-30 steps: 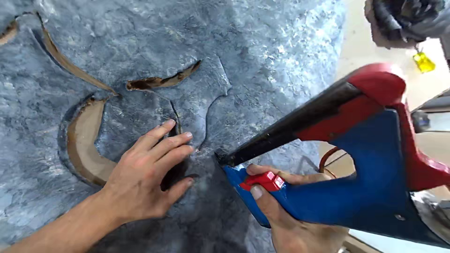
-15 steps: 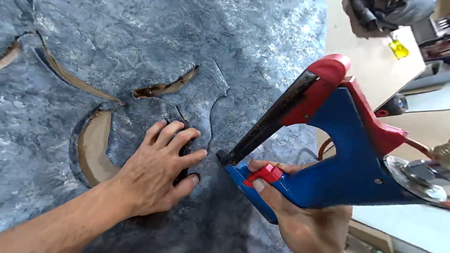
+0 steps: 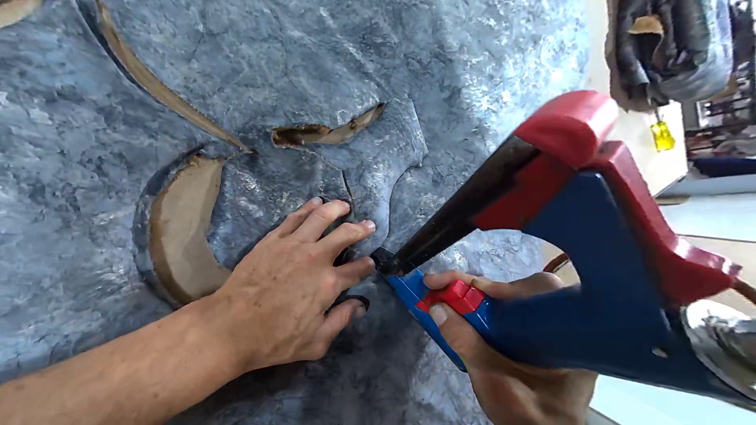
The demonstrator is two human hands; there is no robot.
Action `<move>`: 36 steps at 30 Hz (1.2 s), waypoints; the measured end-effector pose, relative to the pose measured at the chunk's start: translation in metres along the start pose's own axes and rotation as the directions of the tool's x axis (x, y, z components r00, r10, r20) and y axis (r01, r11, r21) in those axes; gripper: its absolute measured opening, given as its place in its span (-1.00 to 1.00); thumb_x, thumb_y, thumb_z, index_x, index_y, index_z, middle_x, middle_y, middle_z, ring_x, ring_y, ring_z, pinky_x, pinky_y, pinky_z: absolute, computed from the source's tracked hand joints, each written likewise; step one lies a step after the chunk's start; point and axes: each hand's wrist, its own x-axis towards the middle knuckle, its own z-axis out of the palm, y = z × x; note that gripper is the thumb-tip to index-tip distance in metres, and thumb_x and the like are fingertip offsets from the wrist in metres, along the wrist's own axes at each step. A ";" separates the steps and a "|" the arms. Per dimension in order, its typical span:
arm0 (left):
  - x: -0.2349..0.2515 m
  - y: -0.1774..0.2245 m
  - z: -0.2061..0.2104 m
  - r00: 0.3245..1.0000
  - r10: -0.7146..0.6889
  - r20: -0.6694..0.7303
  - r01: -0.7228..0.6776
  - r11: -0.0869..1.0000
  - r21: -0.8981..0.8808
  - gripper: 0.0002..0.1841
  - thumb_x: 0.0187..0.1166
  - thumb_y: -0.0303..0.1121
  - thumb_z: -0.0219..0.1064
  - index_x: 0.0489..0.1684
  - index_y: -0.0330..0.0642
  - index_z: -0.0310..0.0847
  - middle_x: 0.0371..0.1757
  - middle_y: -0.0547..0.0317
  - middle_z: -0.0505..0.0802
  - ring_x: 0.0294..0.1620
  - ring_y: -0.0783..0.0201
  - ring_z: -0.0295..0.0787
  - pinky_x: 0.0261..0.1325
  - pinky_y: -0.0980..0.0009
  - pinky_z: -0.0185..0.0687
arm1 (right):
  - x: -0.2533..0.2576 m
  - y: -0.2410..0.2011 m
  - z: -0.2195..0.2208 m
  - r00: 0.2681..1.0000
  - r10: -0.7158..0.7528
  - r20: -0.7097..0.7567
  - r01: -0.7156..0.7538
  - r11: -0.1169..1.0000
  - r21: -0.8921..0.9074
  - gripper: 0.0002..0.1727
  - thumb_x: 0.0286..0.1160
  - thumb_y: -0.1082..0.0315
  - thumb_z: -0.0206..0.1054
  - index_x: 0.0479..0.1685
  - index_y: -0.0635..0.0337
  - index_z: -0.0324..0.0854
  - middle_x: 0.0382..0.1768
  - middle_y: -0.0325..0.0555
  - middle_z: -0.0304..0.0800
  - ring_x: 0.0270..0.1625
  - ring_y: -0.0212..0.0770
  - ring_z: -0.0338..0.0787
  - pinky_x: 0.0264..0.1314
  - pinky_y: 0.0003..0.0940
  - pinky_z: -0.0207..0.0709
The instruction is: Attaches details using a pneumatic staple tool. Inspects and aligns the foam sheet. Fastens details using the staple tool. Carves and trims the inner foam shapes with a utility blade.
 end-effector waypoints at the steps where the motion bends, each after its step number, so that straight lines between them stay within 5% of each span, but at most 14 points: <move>1: 0.001 0.001 0.000 1.000 -0.005 0.014 0.005 1.000 -0.004 -0.51 0.61 0.22 0.05 0.23 0.39 0.84 0.70 0.22 0.56 0.82 -0.10 0.21 0.81 -0.18 0.06 | 0.001 0.002 0.000 1.000 -0.003 0.005 0.003 1.000 0.010 -0.62 0.27 0.44 0.57 0.07 0.04 0.61 -0.08 -0.07 0.95 -0.01 -0.07 0.95 0.07 -0.22 0.89; 12: 0.002 0.003 0.000 0.999 -0.010 0.032 0.012 0.999 -0.040 -0.56 0.63 0.15 0.06 0.12 0.35 0.89 0.72 0.18 0.53 0.85 -0.15 0.13 0.84 -0.11 0.07 | -0.007 0.009 0.005 0.999 0.024 -0.042 -0.020 0.995 0.101 -0.60 0.29 0.52 0.53 0.08 -0.02 0.57 -0.07 0.01 0.95 0.04 -0.01 0.95 0.15 -0.20 0.86; 17: 0.004 0.003 0.000 1.000 -0.015 0.025 0.015 1.000 -0.027 -0.56 0.60 0.15 0.07 0.09 0.36 0.90 0.71 0.21 0.54 0.84 -0.16 0.14 0.82 -0.14 0.08 | -0.003 0.011 0.009 0.999 0.009 -0.039 -0.005 0.995 0.102 -0.64 0.32 0.48 0.53 0.04 -0.08 0.60 -0.20 -0.16 0.93 -0.10 -0.14 0.94 0.07 -0.23 0.86; 24: 0.000 0.007 -0.006 1.000 -0.027 0.000 0.027 1.000 0.006 -0.53 0.51 0.23 0.19 0.29 0.43 0.78 0.72 0.35 0.53 0.85 -0.03 0.15 0.79 -0.04 0.20 | -0.017 0.003 -0.024 0.984 0.058 -0.169 -0.040 0.993 0.110 -0.51 0.13 0.44 0.64 0.07 0.35 0.57 0.00 0.19 0.92 0.03 0.14 0.95 0.09 -0.03 0.91; 30: -0.017 0.089 0.020 0.916 -0.279 -0.289 0.328 0.935 0.135 -0.64 0.60 -0.17 0.14 0.12 0.02 0.84 0.31 0.24 0.85 0.44 0.06 0.68 0.56 -0.05 0.50 | -0.035 0.026 -0.084 0.995 -0.019 -0.094 0.049 0.942 0.333 -0.57 0.21 0.54 0.59 0.09 0.17 0.60 0.00 0.10 0.94 0.06 0.07 0.94 0.19 -0.07 0.85; 36: 0.001 0.123 0.049 0.867 -0.411 -0.283 0.481 0.839 0.254 -0.48 0.67 -0.08 -0.09 0.41 0.10 0.72 0.50 0.34 0.76 0.54 0.08 0.60 0.56 -0.05 0.44 | -0.061 0.044 -0.146 0.999 -0.047 0.019 0.037 0.932 0.361 -0.54 0.28 0.54 0.55 0.17 -0.09 0.69 0.05 -0.12 0.95 0.12 -0.11 0.93 0.29 -0.18 0.79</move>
